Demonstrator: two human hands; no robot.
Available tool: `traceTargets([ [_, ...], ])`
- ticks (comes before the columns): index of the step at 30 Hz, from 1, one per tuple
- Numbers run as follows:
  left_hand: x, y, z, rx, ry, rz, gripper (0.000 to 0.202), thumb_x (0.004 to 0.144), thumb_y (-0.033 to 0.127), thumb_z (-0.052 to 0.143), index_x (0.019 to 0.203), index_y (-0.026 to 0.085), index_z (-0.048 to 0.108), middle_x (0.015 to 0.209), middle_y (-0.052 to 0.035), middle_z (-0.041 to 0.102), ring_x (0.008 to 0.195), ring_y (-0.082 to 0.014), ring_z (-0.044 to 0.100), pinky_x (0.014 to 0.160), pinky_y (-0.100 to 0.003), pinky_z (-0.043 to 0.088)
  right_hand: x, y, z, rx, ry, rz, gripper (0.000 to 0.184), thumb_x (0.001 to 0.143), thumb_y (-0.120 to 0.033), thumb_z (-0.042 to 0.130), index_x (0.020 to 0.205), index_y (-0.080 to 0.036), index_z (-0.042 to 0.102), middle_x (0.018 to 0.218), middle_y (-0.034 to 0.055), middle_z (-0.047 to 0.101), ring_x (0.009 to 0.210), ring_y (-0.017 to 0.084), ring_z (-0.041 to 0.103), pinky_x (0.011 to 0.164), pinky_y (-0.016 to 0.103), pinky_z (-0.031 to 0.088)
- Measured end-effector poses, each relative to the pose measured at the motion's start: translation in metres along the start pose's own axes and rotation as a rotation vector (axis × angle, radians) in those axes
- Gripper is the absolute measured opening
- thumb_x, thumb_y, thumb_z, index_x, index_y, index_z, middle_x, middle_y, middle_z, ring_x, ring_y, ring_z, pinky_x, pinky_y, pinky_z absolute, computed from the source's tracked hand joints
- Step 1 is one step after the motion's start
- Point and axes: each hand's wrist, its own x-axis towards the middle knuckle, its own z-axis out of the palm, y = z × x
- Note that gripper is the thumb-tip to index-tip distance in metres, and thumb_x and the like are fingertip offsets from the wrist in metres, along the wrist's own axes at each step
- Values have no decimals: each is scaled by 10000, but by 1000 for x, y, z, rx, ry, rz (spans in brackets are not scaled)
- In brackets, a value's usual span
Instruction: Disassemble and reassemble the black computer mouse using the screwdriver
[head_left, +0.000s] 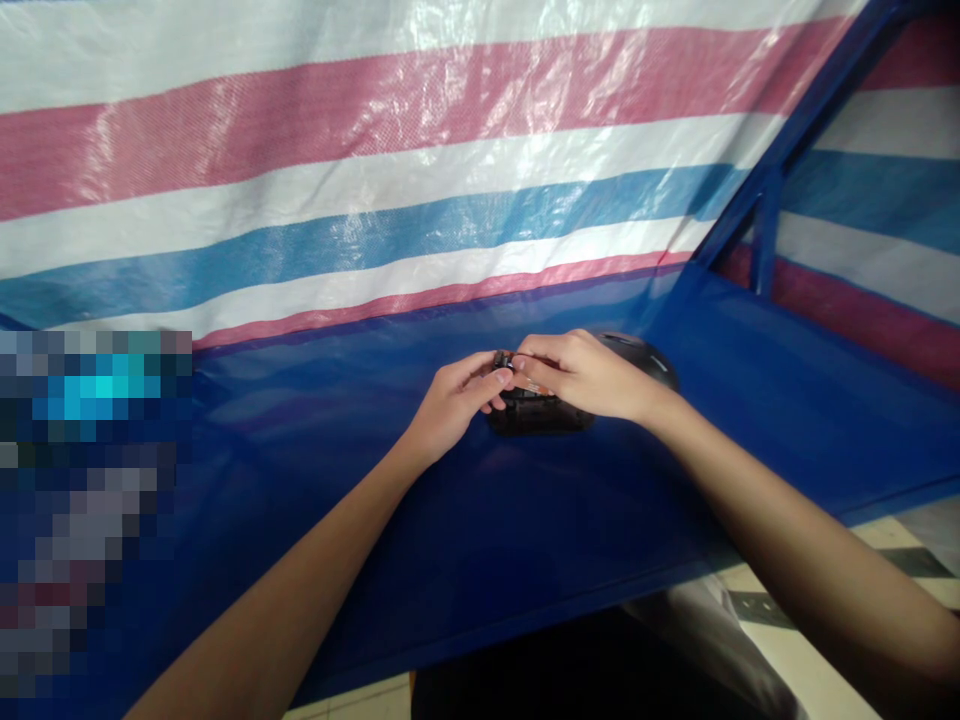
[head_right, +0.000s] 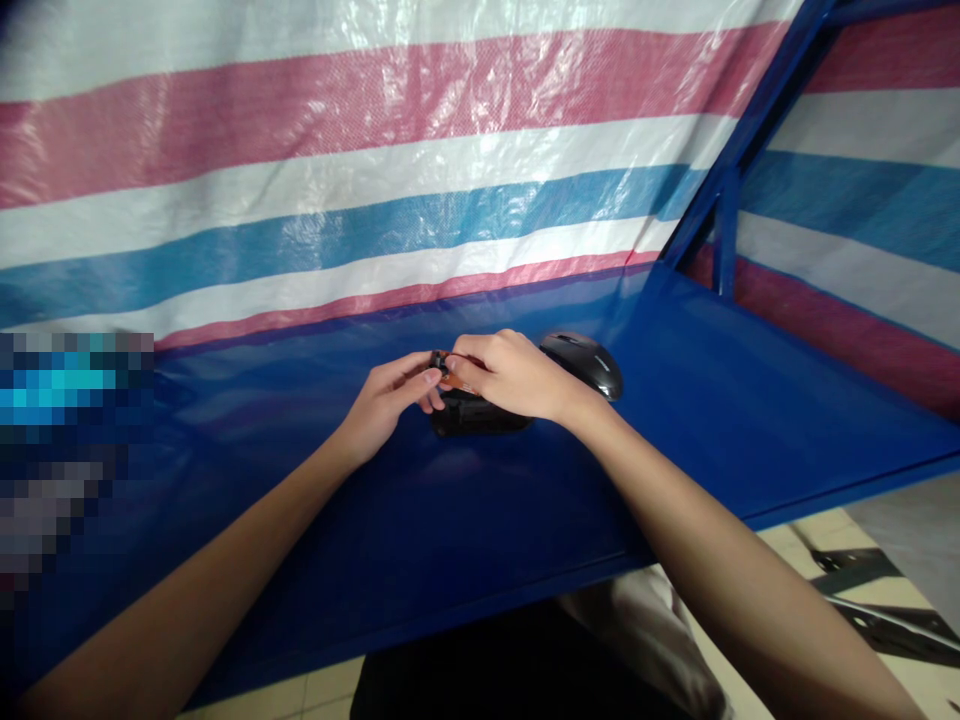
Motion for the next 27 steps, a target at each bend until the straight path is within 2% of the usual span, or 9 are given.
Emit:
traceTargets([
  [4, 0, 1, 1, -10, 13, 0, 348, 849, 392, 559, 1072, 146, 663, 793, -34, 675, 625, -107, 595, 599, -227, 456, 0, 1, 0, 10, -6, -1, 278, 930, -315, 427, 769, -170, 601, 647, -4, 631, 547, 100, 533, 579, 213, 333],
  [10, 3, -4, -1, -67, 55, -23, 368, 854, 385, 528, 1060, 115, 668, 750, -51, 662, 612, -122, 600, 577, -237, 468, 0, 5, 1, -39, -7, -5, 285, 941, -310, 406, 850, -170, 636, 776, 36, 697, 677, 136, 623, 618, 223, 348],
  [14, 3, -3, 0, -70, 80, -45, 351, 860, 372, 518, 1047, 113, 664, 754, -54, 660, 605, -118, 601, 575, -237, 470, 1, 5, 1, -57, -5, 1, 293, 942, -309, 401, 833, -170, 636, 753, 35, 689, 662, 135, 615, 609, 226, 340],
  [17, 3, -2, 1, -50, 73, -40, 377, 869, 420, 510, 1058, 125, 649, 783, -51, 656, 610, -111, 605, 567, -230, 468, 1, 3, 1, -59, 5, 17, 291, 939, -308, 405, 813, -173, 631, 743, 31, 678, 650, 131, 604, 600, 226, 332],
  [23, 2, -5, 2, -42, 38, -31, 385, 781, 430, 649, 1056, 162, 618, 821, -14, 646, 634, -88, 604, 557, -196, 458, 0, 2, 1, -64, 9, 28, 292, 928, -329, 428, 730, -180, 584, 614, -14, 592, 537, 99, 521, 547, 216, 304],
  [27, 2, -3, 1, -41, 46, -21, 344, 808, 413, 621, 1038, 158, 630, 813, -18, 659, 627, -87, 605, 567, -199, 460, 0, 3, 2, -33, 12, 0, 281, 934, -328, 427, 763, -180, 595, 633, -14, 622, 557, 101, 550, 570, 205, 344],
])
